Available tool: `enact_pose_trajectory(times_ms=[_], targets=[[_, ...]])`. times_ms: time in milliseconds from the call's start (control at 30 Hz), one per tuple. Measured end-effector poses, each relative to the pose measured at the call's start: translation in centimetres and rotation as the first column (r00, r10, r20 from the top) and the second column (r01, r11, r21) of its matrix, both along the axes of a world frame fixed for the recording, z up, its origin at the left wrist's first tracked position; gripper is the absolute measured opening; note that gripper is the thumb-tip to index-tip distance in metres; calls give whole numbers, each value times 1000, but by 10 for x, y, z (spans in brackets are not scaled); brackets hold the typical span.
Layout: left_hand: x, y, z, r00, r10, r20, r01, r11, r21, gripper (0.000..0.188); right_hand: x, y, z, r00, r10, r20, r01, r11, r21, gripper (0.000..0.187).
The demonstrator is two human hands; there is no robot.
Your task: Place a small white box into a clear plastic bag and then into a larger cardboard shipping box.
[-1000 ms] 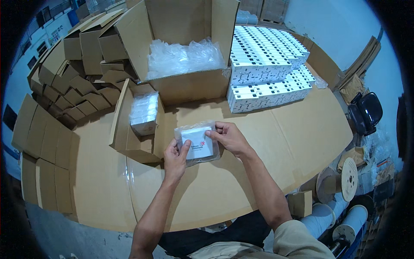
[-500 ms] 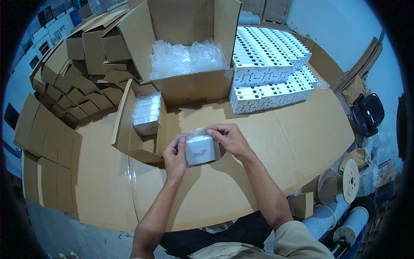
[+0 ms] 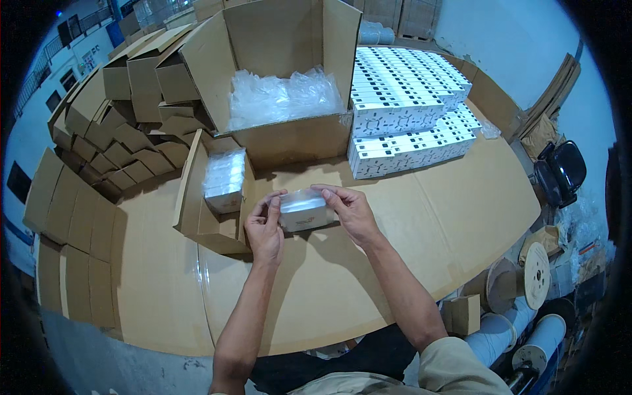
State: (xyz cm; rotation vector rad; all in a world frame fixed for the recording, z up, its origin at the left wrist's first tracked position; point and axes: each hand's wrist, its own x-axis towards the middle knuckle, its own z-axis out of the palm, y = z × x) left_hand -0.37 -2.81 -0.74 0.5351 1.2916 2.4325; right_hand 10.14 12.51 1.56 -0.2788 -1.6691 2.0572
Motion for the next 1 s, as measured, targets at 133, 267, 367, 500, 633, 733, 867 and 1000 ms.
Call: enact_pose_trajectory(times_ms=[133, 267, 367, 500, 633, 733, 867, 1000], targets=[[5, 5, 5, 998, -35, -58, 30, 995, -92, 29, 4, -3, 7, 999, 4, 35, -3, 1000, -24, 35], [1, 0, 3, 987, -99, -126, 70, 974, -216, 29, 6, 3, 5, 986, 62, 153, -78, 992, 98, 37], [-5, -8, 2, 983, -164, -77, 122, 912, -392, 21, 8, 12, 3, 974, 106, 200, -141, 976, 169, 29], [-9, -7, -3, 958, -225, -176, 178, 952, -247, 12, 10, 17, -2, 986, 130, 109, -149, 969, 195, 19], [-10, -4, -13, 986, -145, -81, 124, 967, -220, 14, 4, 9, -5, 991, 75, 108, -91, 984, 155, 12], [-5, 5, -14, 999, -7, -38, 0, 984, -180, 16, -3, 5, -15, 998, -34, 52, 27, 992, 127, 10], [-8, 7, -21, 999, -8, 35, 15, 979, -201, 15, -11, -5, -24, 987, -161, 29, 157, 981, 115, 12], [-8, 12, -20, 1000, 20, 14, -18, 988, -154, 19, -16, -20, -14, 959, -252, -129, 252, 968, -15, 29]])
